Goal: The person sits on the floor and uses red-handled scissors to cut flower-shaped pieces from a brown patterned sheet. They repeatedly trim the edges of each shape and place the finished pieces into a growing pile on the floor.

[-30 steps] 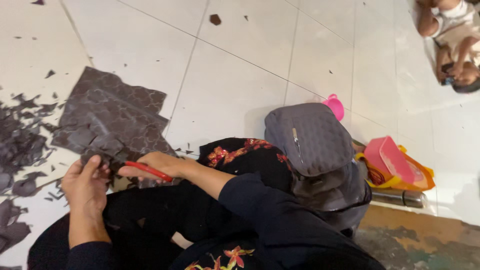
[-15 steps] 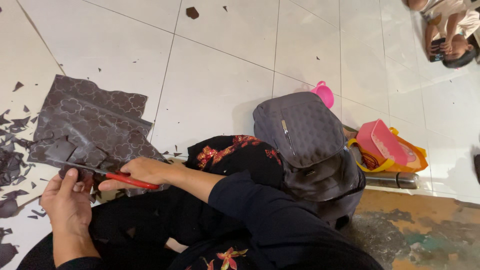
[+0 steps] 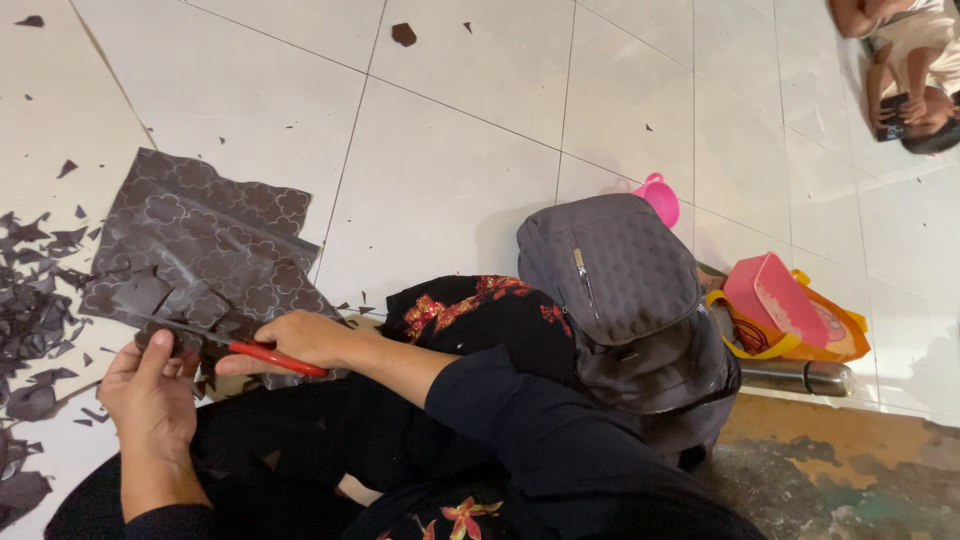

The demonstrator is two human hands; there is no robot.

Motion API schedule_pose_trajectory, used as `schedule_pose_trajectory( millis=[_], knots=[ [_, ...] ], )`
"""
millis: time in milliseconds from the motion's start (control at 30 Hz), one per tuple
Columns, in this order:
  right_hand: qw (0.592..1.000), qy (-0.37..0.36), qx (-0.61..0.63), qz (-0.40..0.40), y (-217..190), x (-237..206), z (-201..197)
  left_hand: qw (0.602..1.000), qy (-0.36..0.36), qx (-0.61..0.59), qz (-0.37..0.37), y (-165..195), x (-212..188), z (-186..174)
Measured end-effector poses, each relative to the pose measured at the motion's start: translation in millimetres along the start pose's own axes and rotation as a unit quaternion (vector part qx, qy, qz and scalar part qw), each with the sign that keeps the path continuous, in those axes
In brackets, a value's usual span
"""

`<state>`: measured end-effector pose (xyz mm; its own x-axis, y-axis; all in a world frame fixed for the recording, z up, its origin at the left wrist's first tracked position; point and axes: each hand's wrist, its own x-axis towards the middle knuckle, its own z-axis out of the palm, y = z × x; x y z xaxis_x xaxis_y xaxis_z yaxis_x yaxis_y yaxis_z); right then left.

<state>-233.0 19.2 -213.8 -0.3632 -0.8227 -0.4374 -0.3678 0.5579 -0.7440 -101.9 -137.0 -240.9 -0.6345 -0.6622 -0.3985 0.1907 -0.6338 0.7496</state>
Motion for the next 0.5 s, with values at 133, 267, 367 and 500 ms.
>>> schedule_pose_trajectory(
  millis=[133,267,367,500],
  knots=[
    [1.000,-0.009,-0.001,0.012,-4.8,-4.4,-6.1,1.000,-0.007,-0.019,0.001,-0.4,0.0,0.9],
    [1.000,0.001,-0.012,0.007,-3.8,-5.2,-7.6,1.000,0.001,-0.022,-0.005,-1.0,0.7,1.5],
    [1.000,0.010,-0.026,0.006,-3.0,-4.3,-7.3,1.000,0.000,-0.017,-0.001,-1.9,0.9,3.6],
    [1.000,0.002,-0.021,0.013,-5.0,-3.7,-9.9,1.000,0.008,-0.014,-0.008,-1.5,1.3,5.9]
  ],
)
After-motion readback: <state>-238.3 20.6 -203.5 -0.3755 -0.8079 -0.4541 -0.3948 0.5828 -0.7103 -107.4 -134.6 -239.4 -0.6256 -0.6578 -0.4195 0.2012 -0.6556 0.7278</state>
